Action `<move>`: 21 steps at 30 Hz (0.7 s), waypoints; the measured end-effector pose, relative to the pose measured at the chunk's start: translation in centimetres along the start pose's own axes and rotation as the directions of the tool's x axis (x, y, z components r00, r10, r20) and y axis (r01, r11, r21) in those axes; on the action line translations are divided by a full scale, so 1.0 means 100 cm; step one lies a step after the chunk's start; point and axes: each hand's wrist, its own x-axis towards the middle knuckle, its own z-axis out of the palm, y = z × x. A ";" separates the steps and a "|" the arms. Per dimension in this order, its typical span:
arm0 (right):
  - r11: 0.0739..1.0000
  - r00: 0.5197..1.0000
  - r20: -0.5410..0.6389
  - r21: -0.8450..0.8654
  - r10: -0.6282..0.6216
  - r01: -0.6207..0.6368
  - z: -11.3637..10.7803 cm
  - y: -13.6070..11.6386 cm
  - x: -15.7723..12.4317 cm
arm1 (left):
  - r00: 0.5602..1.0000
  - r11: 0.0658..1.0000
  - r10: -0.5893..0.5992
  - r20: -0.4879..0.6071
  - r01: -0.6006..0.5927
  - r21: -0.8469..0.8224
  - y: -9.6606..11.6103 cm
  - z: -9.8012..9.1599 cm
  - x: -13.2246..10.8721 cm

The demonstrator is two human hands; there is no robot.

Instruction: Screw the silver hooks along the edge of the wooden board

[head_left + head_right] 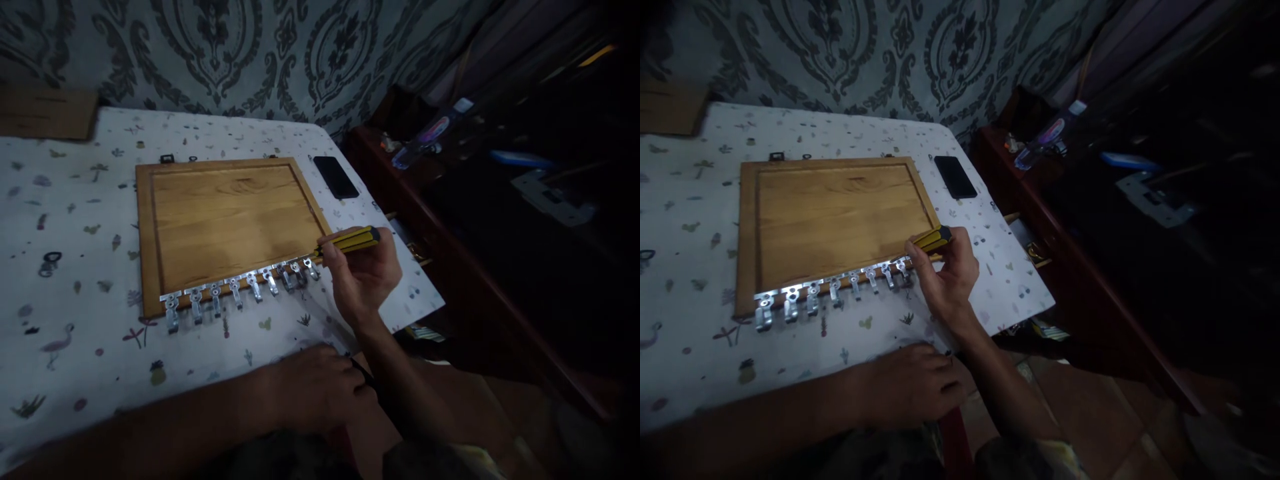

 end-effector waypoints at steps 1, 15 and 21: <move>1.000 1.000 0.013 0.012 0.010 -0.010 0.002 -0.001 -0.001 | 1.000 1.000 0.000 -0.006 0.000 -0.002 0.000 0.001 0.000; 0.995 0.998 0.069 -0.101 -0.005 0.012 0.005 0.007 -0.002 | 0.976 0.999 0.030 -0.216 -0.027 0.016 -0.001 0.011 0.001; 0.994 0.998 0.066 -0.109 -0.012 0.019 0.006 0.011 -0.002 | 0.985 1.000 0.027 -0.171 -0.025 0.014 0.001 0.008 0.001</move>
